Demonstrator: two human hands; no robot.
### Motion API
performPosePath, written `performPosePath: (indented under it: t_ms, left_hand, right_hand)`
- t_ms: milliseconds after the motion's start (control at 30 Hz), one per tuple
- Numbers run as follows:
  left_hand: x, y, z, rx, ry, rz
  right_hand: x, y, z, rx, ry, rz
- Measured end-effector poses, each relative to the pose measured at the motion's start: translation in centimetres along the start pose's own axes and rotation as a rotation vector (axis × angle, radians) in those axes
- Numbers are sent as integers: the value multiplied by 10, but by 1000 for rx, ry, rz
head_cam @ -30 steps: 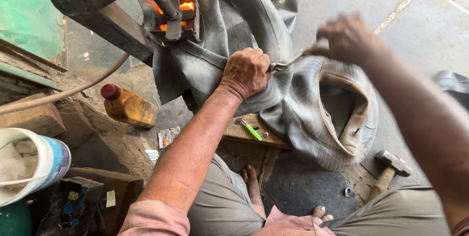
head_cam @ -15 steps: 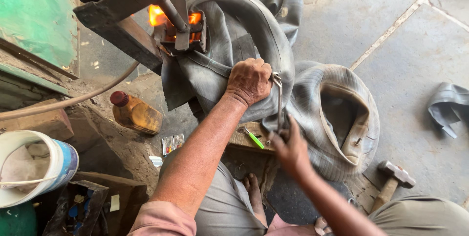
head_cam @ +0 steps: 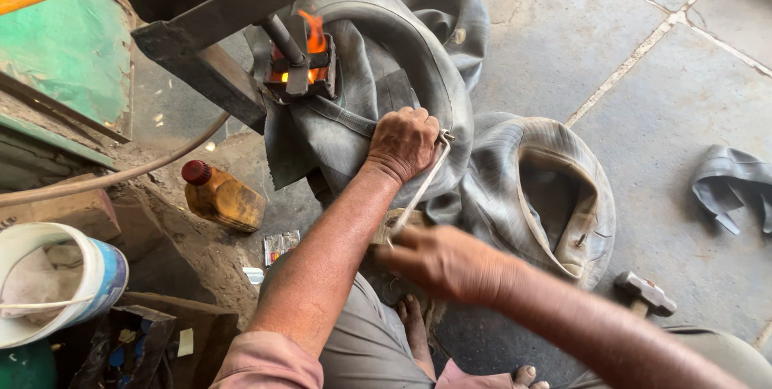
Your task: The person uses a vulcanizing press and various tools to repair a punctured rubber inner tube by applying patches and heating them.
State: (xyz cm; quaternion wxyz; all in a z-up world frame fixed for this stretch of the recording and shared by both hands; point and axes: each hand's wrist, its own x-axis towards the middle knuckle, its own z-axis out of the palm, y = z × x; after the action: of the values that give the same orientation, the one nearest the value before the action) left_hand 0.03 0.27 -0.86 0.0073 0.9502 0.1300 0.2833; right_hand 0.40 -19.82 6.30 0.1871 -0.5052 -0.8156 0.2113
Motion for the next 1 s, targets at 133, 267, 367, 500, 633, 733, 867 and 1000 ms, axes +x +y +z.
performPosePath:
  t_ms: [133,267,367,500,633,733,867,1000]
  left_hand:
    - [-2,-4,8,74,-130,30]
    - [-3,0,2,87,-48,83]
    - [-5,3,-7,36,2,88]
    - [1,6,-17,64,-25,103]
    - [-1,4,-22,-20,-25,85]
    - [1,4,-20,-57,-23,86]
    - [4,4,-24,-67,-51,74]
    - [1,4,-22,-58,-71,68]
  right_hand:
    - [34,7,-64,-56,387,-146]
    - [61,55,-130,-104,244,517]
    - [53,112,-177,511,721,388]
    - [12,150,-196,572,923,614]
    - [-7,132,-192,-478,667,369]
    - [-6,111,-206,-1086,383,107]
    - [11,96,-225,-1510,174,-102]
    - [12,96,-224,-1379,-39,14]
